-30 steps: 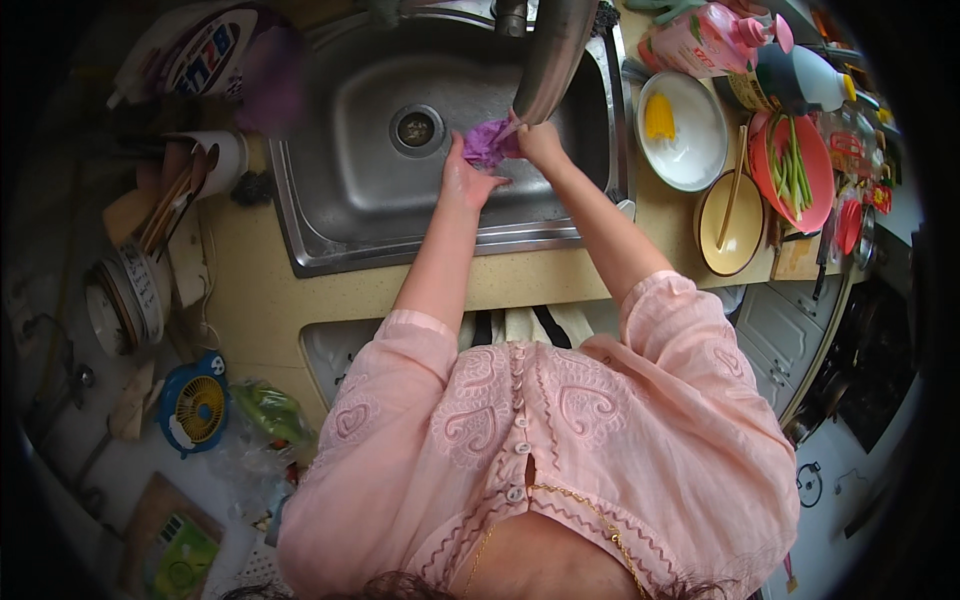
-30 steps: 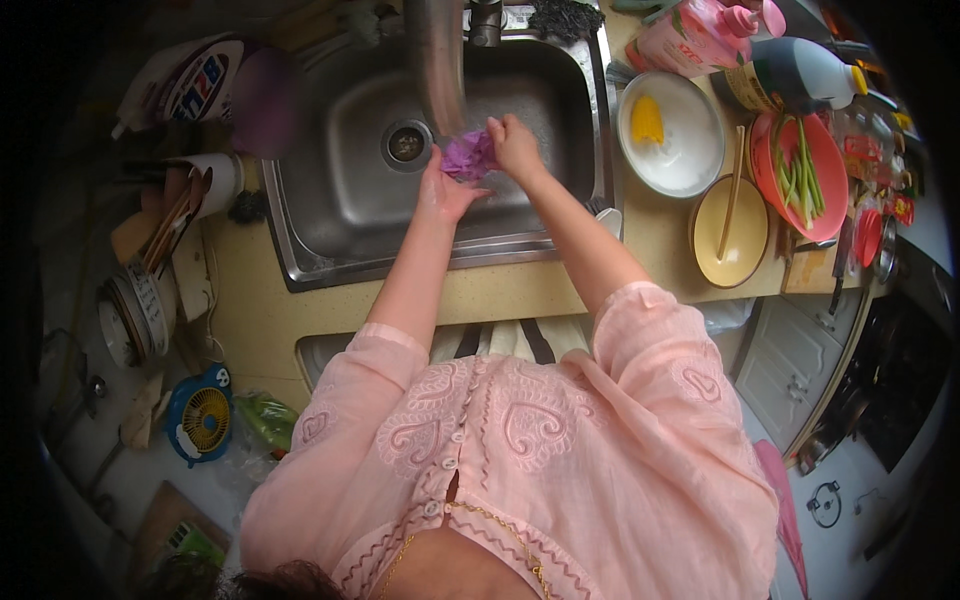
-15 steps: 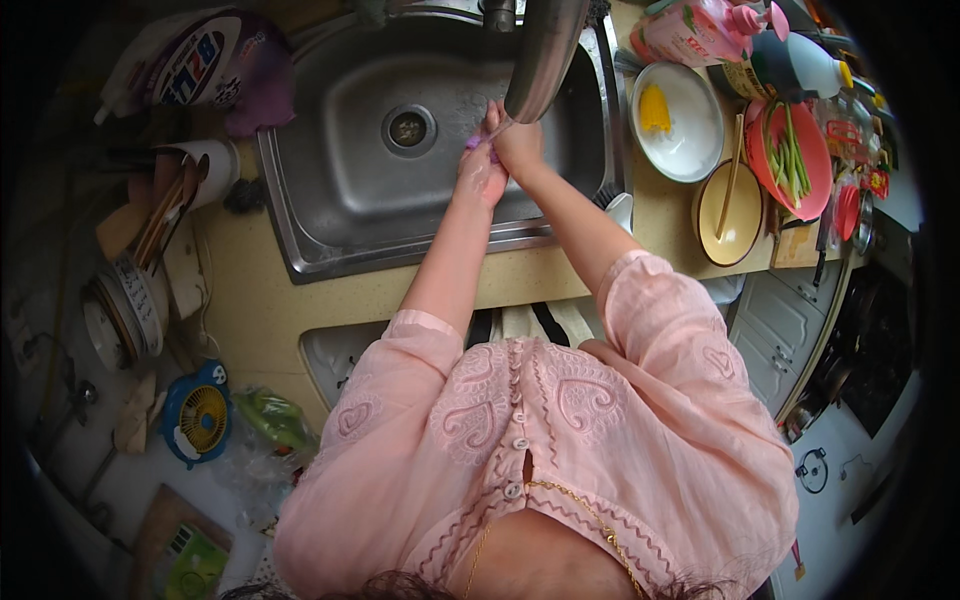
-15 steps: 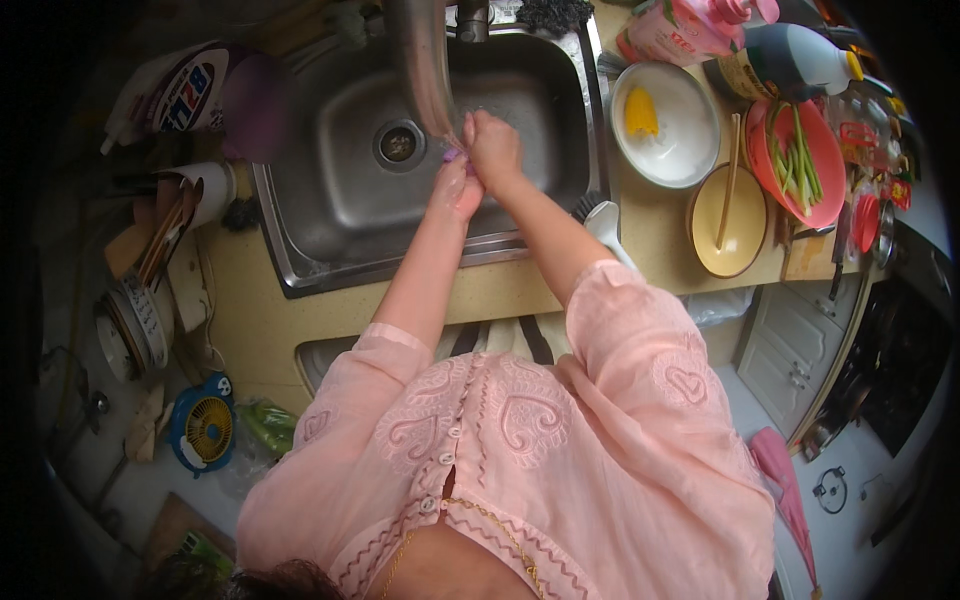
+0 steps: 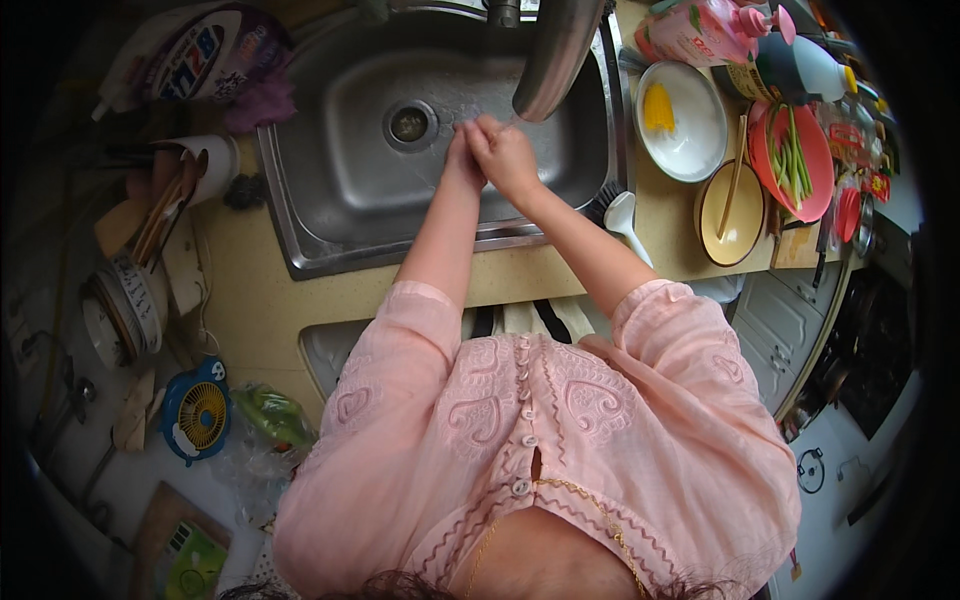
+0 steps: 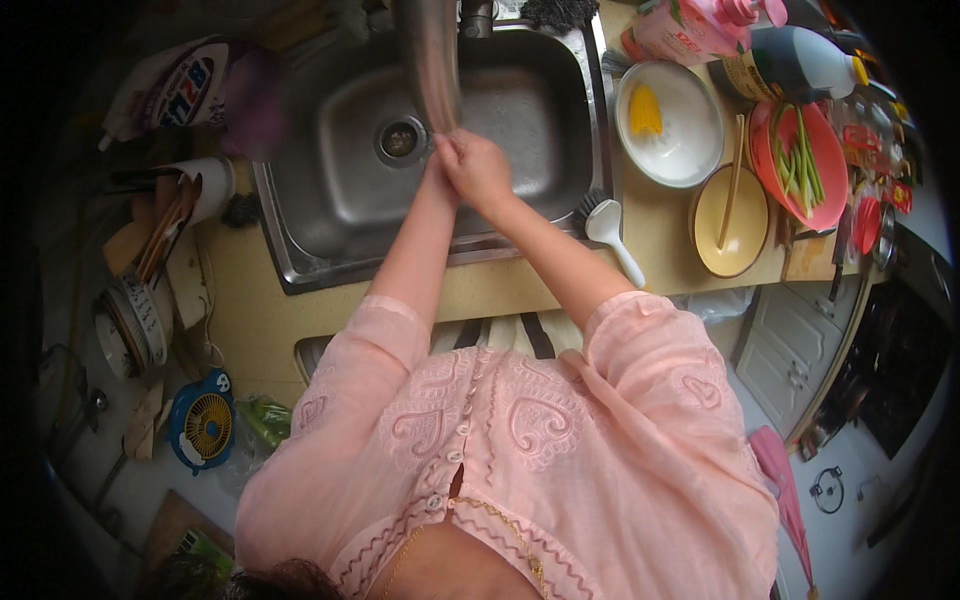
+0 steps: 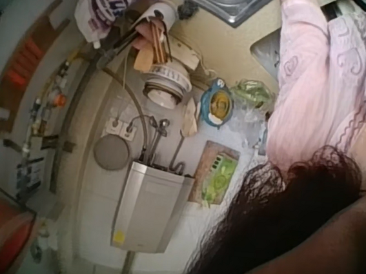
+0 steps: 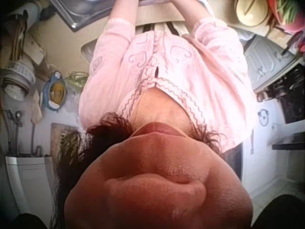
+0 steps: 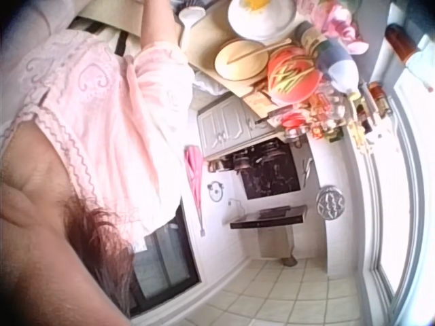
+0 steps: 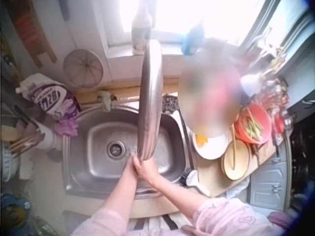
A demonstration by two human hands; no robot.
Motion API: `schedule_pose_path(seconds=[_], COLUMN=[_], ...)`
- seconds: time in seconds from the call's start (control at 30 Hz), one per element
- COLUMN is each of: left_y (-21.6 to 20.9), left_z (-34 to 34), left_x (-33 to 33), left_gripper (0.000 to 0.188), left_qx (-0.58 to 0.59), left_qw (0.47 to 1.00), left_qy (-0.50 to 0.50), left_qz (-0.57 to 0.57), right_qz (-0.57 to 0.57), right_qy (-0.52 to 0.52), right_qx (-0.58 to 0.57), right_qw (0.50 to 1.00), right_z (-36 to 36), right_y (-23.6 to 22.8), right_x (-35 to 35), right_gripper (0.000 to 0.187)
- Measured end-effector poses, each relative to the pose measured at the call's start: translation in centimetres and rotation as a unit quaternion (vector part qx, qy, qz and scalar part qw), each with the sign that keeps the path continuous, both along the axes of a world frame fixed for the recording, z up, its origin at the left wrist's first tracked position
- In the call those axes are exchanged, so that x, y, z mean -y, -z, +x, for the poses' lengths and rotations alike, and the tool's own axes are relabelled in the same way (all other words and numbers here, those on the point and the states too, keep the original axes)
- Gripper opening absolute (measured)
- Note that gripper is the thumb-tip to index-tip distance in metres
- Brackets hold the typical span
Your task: The person kneels on the floor and wipes the armrest of a beige sofa with a pink cloth. They then walk to the kitchen, rinse the cloth under running water in the sink, and return to the living room.
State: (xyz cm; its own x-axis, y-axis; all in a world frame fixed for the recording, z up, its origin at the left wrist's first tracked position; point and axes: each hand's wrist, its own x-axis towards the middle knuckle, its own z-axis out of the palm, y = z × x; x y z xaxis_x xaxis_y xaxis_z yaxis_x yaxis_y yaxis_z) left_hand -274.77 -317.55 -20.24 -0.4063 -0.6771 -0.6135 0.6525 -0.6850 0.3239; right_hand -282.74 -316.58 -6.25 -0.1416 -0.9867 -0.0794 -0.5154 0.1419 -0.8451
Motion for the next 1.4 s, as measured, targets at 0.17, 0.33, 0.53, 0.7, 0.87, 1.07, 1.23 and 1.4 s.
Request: schedule_pose_path(seconds=[0.17, 0.33, 0.53, 0.7, 0.87, 1.07, 1.23, 1.4], left_y=[-3.5, -5.5, -0.7, -7.4, -1.3, -6.8, -6.6, -9.6], left_z=[-3.0, -5.0, -1.6, -4.4, -2.2, -3.3, 0.6, 0.2], left_x=[-0.7, -0.5, -1.2, -0.6, -1.8, -0.7, 0.3, -0.3], left_gripper=[0.030, 0.033, 0.035, 0.032, 0.037, 0.038, 0.054, 0.063], left_qx=[-0.277, 0.029, -0.292, 0.055, -0.470, 0.108, 0.258, 0.089], left_qw=[0.954, 0.992, 0.942, 0.993, 0.871, 0.990, 0.959, 0.989], left_qy=[-0.051, -0.065, -0.049, -0.047, -0.127, -0.070, -0.037, 0.000], left_qz=[-0.099, 0.102, -0.158, 0.094, -0.068, 0.051, 0.116, 0.119], right_qz=[-0.007, 0.071, -0.032, 0.064, -0.026, 0.068, 0.038, 0.056], right_qy=[-0.010, 0.061, 0.000, 0.033, 0.010, 0.035, 0.079, -0.057], right_qx=[-0.104, -0.128, -0.081, -0.144, -0.117, -0.097, -0.020, 0.085], right_qw=[0.994, 0.987, 0.996, 0.987, 0.993, 0.992, 0.996, 0.993], right_z=[0.2, -1.9, 1.1, -2.5, 1.5, -3.2, -5.1, -3.6], right_y=[1.0, 2.5, -0.1, 4.3, 0.1, 4.5, 6.5, 3.5], right_x=[-1.1, 1.9, -1.3, 2.2, -1.8, 2.6, 2.9, 0.5], right_gripper=[0.024, 0.021, 0.027, 0.020, 0.020, 0.030, 0.037, 0.029])
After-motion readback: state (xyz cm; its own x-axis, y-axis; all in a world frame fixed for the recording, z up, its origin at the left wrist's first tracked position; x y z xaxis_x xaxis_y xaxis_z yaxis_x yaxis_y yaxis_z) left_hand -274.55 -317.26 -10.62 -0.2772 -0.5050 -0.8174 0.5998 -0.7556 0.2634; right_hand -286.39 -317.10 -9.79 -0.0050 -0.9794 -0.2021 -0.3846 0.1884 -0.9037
